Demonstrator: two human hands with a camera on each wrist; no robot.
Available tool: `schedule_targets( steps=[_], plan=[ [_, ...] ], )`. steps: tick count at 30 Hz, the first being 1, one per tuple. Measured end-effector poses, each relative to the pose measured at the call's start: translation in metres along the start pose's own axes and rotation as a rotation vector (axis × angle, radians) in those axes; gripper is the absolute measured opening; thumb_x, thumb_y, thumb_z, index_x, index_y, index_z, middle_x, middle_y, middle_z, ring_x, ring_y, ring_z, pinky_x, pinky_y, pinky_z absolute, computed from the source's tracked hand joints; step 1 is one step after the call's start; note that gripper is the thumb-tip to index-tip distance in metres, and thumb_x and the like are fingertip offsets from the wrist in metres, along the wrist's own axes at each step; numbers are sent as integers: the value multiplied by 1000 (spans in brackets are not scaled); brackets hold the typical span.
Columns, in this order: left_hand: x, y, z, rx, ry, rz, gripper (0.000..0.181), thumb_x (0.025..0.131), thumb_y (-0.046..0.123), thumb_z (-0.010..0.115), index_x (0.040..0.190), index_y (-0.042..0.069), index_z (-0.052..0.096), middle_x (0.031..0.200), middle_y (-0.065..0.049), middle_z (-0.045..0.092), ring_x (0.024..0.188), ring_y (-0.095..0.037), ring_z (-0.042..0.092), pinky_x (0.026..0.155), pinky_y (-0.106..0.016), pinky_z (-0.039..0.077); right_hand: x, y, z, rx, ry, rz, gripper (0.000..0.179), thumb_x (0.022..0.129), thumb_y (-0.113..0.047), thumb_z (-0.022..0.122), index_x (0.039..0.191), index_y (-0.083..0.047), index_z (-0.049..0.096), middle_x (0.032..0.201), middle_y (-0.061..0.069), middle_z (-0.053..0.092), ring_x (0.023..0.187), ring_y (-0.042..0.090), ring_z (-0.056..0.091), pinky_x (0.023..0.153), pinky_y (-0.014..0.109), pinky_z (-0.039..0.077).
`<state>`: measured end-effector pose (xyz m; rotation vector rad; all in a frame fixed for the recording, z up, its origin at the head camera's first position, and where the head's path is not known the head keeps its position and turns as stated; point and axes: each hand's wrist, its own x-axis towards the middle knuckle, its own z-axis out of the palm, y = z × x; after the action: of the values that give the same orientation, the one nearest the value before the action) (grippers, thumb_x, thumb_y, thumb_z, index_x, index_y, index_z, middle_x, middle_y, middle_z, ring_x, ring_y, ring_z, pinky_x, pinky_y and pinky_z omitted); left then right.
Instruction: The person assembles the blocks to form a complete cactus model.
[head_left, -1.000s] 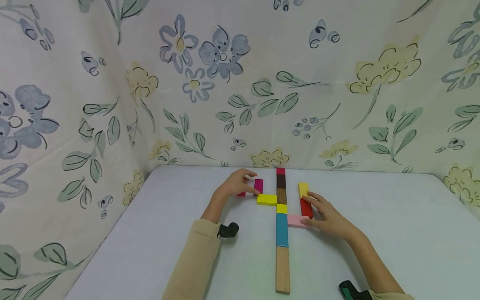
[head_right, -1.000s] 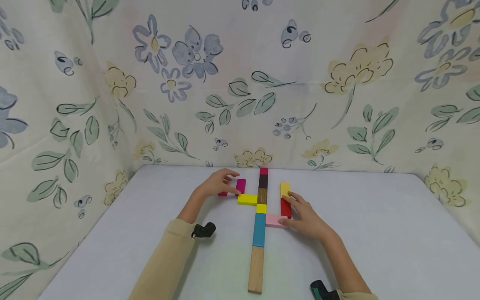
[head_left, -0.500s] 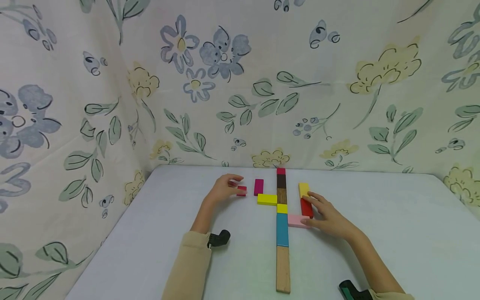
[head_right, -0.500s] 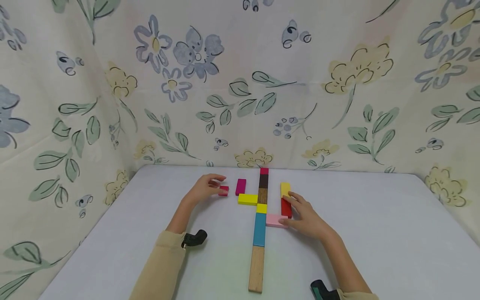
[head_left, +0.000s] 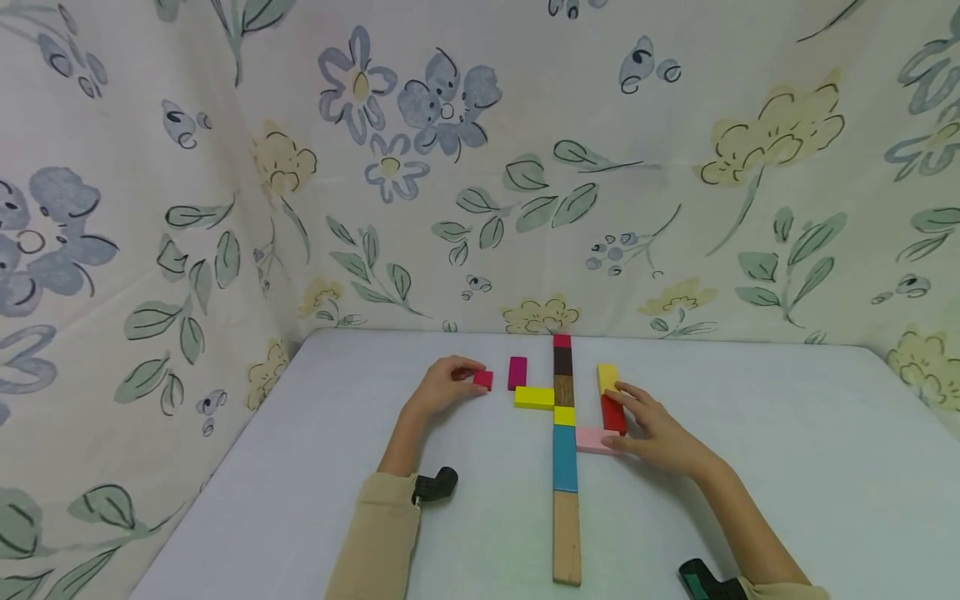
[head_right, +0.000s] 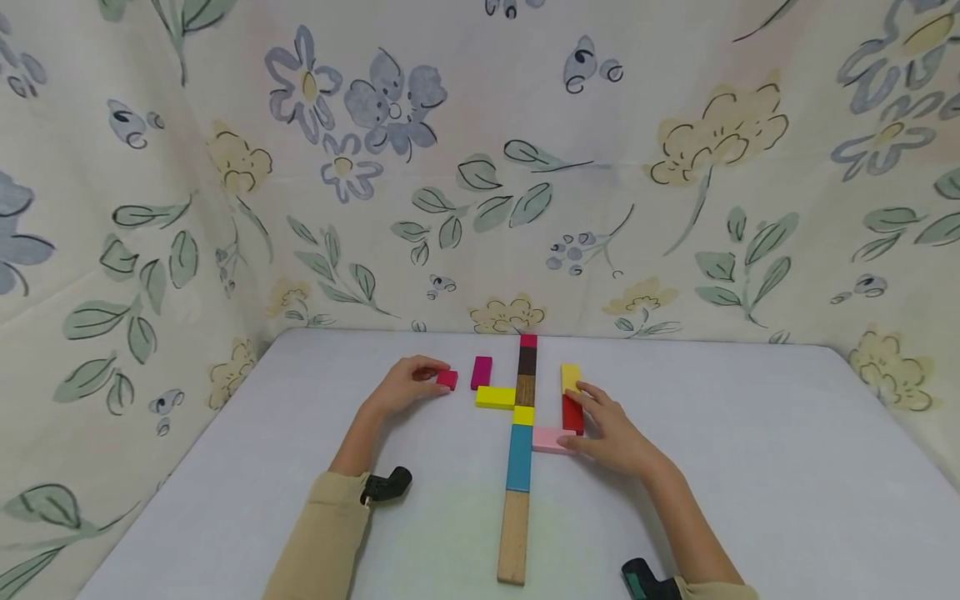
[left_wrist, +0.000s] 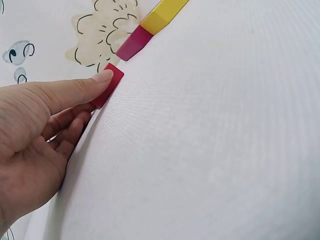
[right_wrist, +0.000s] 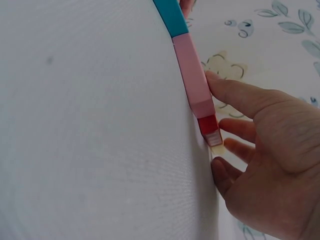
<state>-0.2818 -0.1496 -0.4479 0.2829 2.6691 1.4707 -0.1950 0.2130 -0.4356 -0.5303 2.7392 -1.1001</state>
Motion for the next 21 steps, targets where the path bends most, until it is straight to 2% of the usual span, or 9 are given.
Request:
schedule_targets(
  steps=[4, 8, 16, 21],
  plan=[
    [1, 0, 3, 7, 14, -2, 34, 92, 13, 83, 124, 4, 75, 130, -14, 69, 120, -31, 63, 109, -46, 53, -1, 1, -1, 8, -3, 3, 82, 91, -32, 81, 156, 3, 44, 165, 33, 26, 147, 58, 27, 106, 74, 44],
    [0, 1, 2, 10, 0, -4, 39, 91, 18, 84, 126, 5, 74, 127, -12, 69, 114, -28, 61, 105, -42, 53, -1, 0, -1, 12, -10, 15, 83, 91, -33, 80, 156, 2, 44, 165, 33, 26, 147, 57, 27, 107, 75, 43],
    [-7, 6, -10, 0, -89, -22, 39, 91, 14, 82, 128, 6, 74, 109, -7, 71, 100, -21, 59, 87, -28, 51, 0, -1, -1, 8, -14, 14, 82, 91, -34, 80, 156, 2, 44, 165, 32, 26, 147, 57, 27, 107, 75, 43],
    [-7, 5, -14, 14, -149, 2, 35, 92, 9, 81, 126, 3, 75, 100, -7, 69, 93, -19, 58, 83, -25, 49, 0, -1, -1, 3, -12, 17, 83, 91, -34, 80, 156, 2, 44, 165, 32, 26, 147, 57, 27, 106, 74, 44]
  ],
)
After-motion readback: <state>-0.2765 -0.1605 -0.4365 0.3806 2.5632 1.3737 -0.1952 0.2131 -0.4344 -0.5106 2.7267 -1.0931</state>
